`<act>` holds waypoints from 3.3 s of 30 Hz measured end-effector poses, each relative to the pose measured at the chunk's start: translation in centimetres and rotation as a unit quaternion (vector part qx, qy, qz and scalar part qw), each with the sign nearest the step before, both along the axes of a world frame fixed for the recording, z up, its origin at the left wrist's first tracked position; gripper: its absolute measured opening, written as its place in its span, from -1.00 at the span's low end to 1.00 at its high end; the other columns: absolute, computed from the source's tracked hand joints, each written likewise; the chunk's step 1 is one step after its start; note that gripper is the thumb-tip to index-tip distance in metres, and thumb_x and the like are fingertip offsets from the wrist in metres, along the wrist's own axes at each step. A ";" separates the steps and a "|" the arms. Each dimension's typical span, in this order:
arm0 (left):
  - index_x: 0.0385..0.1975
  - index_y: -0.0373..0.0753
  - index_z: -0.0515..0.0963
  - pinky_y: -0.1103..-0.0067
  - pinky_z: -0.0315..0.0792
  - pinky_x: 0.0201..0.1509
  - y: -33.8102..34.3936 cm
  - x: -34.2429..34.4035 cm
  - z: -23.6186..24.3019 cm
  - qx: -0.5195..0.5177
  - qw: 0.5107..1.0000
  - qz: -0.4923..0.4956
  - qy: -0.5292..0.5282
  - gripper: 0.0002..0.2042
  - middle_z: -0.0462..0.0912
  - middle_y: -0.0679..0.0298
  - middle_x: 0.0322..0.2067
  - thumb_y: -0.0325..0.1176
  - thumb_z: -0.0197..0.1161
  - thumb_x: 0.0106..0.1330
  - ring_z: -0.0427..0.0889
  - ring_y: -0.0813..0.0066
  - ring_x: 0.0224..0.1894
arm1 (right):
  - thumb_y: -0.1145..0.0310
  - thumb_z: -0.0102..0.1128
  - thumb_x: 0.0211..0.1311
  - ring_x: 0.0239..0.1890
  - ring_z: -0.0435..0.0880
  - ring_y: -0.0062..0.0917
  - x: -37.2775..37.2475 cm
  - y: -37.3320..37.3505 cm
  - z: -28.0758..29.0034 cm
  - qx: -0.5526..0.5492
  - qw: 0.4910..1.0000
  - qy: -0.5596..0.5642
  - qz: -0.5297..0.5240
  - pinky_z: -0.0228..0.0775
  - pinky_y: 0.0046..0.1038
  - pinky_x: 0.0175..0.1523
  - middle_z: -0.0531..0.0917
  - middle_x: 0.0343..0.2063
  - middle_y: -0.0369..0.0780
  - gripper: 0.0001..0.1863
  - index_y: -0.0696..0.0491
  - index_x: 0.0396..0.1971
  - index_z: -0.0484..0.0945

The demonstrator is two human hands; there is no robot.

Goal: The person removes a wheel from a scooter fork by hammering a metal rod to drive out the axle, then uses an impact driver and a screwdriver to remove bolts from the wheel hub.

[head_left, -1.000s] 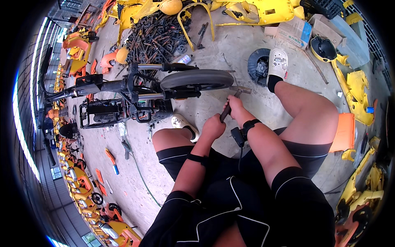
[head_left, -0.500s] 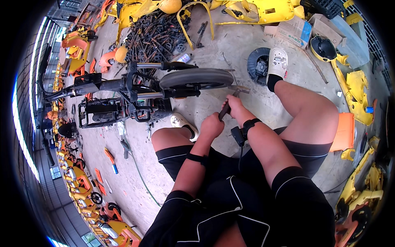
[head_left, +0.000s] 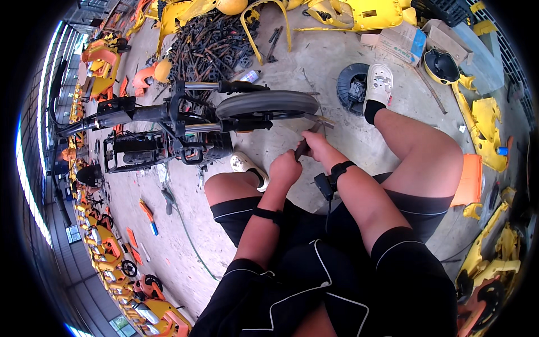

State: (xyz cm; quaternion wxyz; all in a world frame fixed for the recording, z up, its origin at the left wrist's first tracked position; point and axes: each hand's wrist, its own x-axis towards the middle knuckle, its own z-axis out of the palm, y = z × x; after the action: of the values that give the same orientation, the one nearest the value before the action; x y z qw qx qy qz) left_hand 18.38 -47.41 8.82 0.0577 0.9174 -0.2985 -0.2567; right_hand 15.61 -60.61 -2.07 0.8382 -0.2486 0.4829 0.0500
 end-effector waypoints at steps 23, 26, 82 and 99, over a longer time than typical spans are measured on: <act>-0.30 -0.19 0.63 0.12 0.56 -0.18 0.4 0.4 -0.6 -0.005 0.999 -0.017 -0.045 -0.83 0.71 -0.02 -0.39 -0.34 0.17 0.16 0.70 -0.10 -0.28 | 0.26 0.13 0.37 -0.33 0.73 -0.38 0.0 0.3 0.2 0.000 0.999 0.001 0.034 0.70 -0.21 -0.21 0.67 -0.36 -0.17 -0.77 0.12 -0.16 0.48; -0.30 -0.19 0.63 0.12 0.56 -0.18 0.4 0.4 -0.6 -0.002 0.999 -0.015 -0.042 -0.83 0.72 -0.01 -0.39 -0.34 0.17 0.16 0.70 -0.10 -0.28 | 0.27 0.13 0.36 -0.32 0.73 -0.37 0.0 0.4 0.3 -0.007 0.999 0.003 0.031 0.70 -0.20 -0.21 0.67 -0.36 -0.17 -0.77 0.12 -0.16 0.48; -0.28 -0.19 0.66 0.11 0.56 -0.16 0.2 0.3 -0.3 -0.010 0.999 -0.007 -0.035 -0.81 0.71 -0.05 -0.38 -0.33 0.17 0.17 0.70 -0.12 -0.28 | 0.34 0.08 0.34 -0.39 0.73 -0.36 0.2 0.4 0.4 -0.026 0.999 0.009 0.020 0.72 -0.23 -0.25 0.67 -0.40 -0.13 -0.81 0.18 -0.23 0.49; -0.26 -0.20 0.67 0.12 0.56 -0.11 -0.2 0.0 -0.3 -0.029 0.999 0.031 0.012 -0.77 0.71 -0.08 -0.37 -0.32 0.18 0.15 0.70 -0.13 -0.25 | 0.37 0.10 0.34 -0.39 0.73 -0.34 0.1 0.1 0.0 -0.034 0.999 -0.001 0.010 0.73 -0.22 -0.30 0.66 -0.40 -0.11 -0.80 0.21 -0.21 0.50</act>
State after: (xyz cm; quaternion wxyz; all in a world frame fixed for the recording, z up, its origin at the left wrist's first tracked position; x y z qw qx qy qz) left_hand 18.36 -47.57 8.51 0.0954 0.9210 -0.2765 -0.2574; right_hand 15.73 -60.47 -2.07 0.8289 -0.2820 0.4813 0.0416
